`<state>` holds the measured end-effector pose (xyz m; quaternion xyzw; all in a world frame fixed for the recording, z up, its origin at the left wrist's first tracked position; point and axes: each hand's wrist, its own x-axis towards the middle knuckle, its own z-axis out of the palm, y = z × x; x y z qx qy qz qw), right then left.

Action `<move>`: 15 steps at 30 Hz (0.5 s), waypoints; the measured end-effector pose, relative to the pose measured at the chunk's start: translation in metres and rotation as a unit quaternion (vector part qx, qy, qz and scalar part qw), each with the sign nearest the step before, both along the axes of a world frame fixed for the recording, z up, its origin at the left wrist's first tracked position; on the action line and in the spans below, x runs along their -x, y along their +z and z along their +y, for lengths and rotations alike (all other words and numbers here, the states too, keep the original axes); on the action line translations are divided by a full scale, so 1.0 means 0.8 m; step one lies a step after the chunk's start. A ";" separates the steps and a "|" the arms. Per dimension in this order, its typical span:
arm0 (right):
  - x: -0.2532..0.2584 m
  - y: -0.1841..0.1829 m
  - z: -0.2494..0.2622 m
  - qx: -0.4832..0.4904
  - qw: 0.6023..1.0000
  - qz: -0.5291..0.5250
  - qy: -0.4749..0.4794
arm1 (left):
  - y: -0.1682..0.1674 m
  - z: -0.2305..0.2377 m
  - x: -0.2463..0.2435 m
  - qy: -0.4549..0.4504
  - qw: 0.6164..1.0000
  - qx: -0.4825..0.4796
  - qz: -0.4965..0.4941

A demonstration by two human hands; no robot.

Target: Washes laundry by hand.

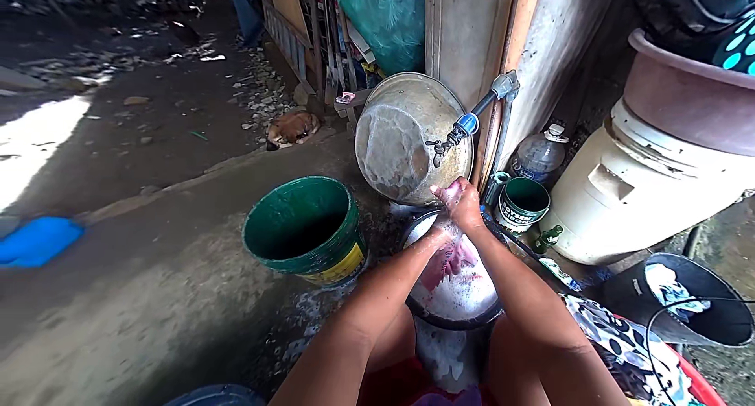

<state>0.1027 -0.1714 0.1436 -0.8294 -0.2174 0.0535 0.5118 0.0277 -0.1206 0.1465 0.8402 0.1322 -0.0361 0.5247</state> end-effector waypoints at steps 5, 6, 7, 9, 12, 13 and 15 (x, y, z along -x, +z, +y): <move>-0.006 -0.017 0.007 0.052 0.998 0.022 -0.033 | -0.053 0.002 -0.022 -0.022 0.983 -0.181 -0.011; -0.008 -0.021 0.008 0.060 0.997 0.025 -0.043 | -0.065 -0.001 -0.028 -0.007 0.981 -0.194 -0.024; -0.009 -0.025 0.009 0.070 0.996 0.029 -0.054 | -0.072 -0.004 -0.030 0.011 0.981 -0.190 -0.030; -0.008 -0.028 0.010 0.083 0.993 0.044 -0.074 | -0.080 -0.008 -0.032 0.041 0.985 -0.161 -0.037; -0.017 -0.022 0.002 -0.007 0.996 0.070 -0.052 | -0.057 -0.002 -0.035 0.030 0.993 -0.108 -0.022; -0.022 -0.018 -0.003 -0.080 0.992 0.096 -0.017 | -0.047 0.004 -0.038 0.034 0.997 -0.056 -0.032; -0.026 -0.010 -0.016 -0.225 0.957 0.171 0.064 | -0.030 0.020 -0.041 0.033 0.994 0.087 -0.060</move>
